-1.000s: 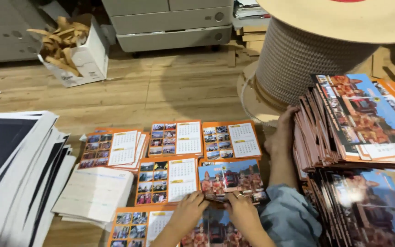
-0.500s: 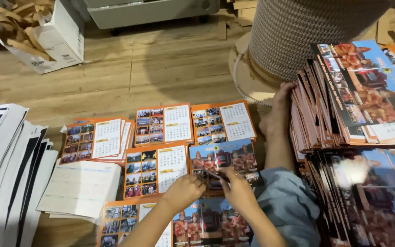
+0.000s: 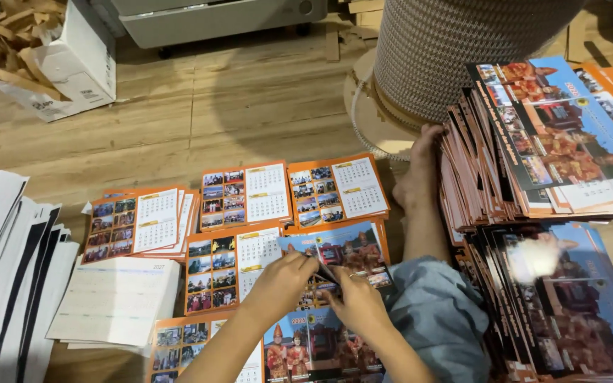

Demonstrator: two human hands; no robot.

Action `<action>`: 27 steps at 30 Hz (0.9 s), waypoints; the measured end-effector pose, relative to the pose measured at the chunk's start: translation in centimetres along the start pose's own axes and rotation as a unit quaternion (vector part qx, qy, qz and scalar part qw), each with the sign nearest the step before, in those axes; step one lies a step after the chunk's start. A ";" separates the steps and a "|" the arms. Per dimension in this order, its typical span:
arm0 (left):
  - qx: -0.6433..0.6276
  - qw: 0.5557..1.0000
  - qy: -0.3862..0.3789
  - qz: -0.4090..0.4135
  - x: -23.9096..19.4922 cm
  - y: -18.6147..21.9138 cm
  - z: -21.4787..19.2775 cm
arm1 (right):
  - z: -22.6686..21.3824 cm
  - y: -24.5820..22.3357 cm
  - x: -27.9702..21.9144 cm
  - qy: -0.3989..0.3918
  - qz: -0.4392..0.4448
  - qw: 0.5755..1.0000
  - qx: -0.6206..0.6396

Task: The person sits on the floor and sorts through a large stack of orange calendars. They pick up calendars, flip through the pages, and place them into a separate pile on the floor.

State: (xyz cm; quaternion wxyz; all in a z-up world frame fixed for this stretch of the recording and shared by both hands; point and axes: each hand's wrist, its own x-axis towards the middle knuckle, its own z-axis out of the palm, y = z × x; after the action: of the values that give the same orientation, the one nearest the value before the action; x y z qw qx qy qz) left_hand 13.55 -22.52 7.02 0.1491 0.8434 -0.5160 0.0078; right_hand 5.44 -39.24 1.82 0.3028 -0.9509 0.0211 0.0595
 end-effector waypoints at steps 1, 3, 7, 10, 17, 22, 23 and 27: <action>-0.013 0.999 0.019 -0.023 0.3 0.2 -0.6 | 0.2 0.1 0.2 0.027 0.016 0.999 0.006; -0.027 0.998 0.038 -0.043 1.2 0.5 -1.7 | 0.0 0.4 0.4 0.055 0.033 0.998 0.011; -0.165 0.929 0.296 -0.147 3.2 -0.5 -2.1 | -2.3 0.2 -0.3 0.222 0.132 0.941 0.220; -0.187 0.892 0.306 -0.274 4.6 -3.2 0.2 | -2.9 2.0 0.1 0.373 0.157 0.828 0.388; 0.138 0.971 0.040 -0.193 5.5 -10.4 11.9 | -6.9 1.8 -0.5 0.453 0.176 0.671 0.560; 0.203 0.971 -0.011 -0.127 6.0 -10.8 11.3 | -6.9 3.1 -0.4 0.445 0.204 0.650 0.582; 0.211 0.972 -0.005 -0.103 6.1 -10.7 10.7 | -6.5 3.6 -0.3 0.451 0.192 0.640 0.592; 0.212 0.974 0.057 -0.050 6.0 -8.6 7.0 | -7.3 1.9 -1.1 0.480 0.197 0.650 0.555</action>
State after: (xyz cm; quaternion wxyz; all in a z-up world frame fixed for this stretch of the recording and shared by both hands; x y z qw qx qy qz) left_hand 22.92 -25.91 -0.74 -0.0039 0.8786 -0.4505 0.1583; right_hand 4.94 -44.98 6.78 0.7031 -0.4748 0.3789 -0.3695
